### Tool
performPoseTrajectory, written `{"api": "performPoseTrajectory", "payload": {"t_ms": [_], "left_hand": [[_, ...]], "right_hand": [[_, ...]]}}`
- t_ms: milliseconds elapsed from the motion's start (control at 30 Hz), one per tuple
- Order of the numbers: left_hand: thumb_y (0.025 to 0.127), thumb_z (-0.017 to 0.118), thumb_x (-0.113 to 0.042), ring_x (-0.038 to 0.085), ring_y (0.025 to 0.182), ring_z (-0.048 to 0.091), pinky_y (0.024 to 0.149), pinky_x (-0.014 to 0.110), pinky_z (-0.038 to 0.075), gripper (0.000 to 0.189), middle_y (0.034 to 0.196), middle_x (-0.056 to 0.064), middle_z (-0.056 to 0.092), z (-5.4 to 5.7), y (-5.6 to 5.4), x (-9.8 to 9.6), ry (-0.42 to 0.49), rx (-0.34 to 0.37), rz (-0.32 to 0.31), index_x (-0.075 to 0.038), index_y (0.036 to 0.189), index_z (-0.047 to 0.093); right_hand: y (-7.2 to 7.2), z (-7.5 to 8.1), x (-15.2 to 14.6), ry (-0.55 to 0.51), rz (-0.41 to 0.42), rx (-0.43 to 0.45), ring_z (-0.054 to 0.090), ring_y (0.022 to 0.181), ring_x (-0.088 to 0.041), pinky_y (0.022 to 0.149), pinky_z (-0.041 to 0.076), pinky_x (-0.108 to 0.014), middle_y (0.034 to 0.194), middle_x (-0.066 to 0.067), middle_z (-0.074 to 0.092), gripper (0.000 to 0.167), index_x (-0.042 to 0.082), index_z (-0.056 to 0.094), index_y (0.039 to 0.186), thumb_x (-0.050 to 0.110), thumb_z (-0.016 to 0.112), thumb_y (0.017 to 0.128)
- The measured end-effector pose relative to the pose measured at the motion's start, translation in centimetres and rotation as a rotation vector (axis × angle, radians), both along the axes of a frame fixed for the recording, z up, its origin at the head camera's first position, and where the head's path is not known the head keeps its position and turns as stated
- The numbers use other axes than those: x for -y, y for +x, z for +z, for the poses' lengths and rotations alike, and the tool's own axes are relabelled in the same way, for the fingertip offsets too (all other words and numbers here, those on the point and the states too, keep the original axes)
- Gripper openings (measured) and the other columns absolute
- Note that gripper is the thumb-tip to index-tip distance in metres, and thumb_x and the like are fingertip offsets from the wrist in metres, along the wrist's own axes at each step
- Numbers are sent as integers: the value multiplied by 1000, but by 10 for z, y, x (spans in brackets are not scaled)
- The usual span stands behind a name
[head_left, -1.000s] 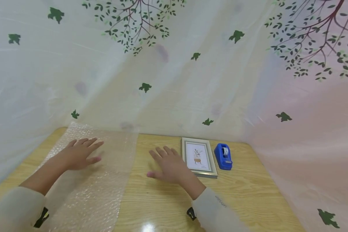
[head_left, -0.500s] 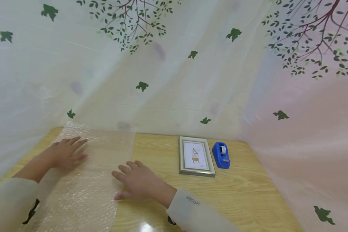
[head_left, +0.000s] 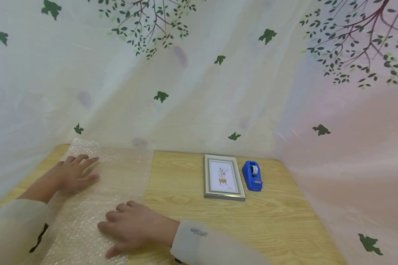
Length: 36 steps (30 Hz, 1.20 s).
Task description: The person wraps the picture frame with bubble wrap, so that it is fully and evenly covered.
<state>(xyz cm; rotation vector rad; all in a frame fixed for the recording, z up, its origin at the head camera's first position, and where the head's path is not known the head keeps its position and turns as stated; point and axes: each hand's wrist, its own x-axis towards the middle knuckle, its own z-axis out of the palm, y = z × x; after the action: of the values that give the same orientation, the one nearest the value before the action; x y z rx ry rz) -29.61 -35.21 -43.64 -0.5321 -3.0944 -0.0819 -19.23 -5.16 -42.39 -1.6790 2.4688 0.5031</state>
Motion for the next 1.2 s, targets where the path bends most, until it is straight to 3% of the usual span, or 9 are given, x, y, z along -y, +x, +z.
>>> {"api": "performPoseTrajectory", "payload": {"t_ms": [200,533,733,1200], "left_hand": [[102,41,-67,62,127,38,94,82,32,78,147,30,40,-4,-3,-1,-7,26,4,-9,154,39],[101,42,-67,61,123,42,90,83,33,74,141,26,46,-2,1,-7,12,31,7,-13,151,45],[101,44,-67,62,122,43,89,84,33,74,140,27,46,-2,1,-11,19,25,4,-13,150,46],[101,45,-66,61,121,44,87,85,32,74,139,29,47,-2,4,-21,38,13,-10,-11,150,47]], "right_hand": [[5,0,7,17,15,-2,36,135,-5,110,34,-29,148,21,37,75,45,28,157,81,38,92],[7,1,6,43,14,-23,40,127,-5,100,39,-26,145,19,37,76,44,29,155,84,36,90],[6,0,2,39,16,-34,42,116,-5,90,38,-25,139,20,39,76,44,33,152,85,39,89],[6,4,-12,32,37,-36,41,113,-5,82,34,-23,140,19,39,74,43,36,147,86,40,87]]}}
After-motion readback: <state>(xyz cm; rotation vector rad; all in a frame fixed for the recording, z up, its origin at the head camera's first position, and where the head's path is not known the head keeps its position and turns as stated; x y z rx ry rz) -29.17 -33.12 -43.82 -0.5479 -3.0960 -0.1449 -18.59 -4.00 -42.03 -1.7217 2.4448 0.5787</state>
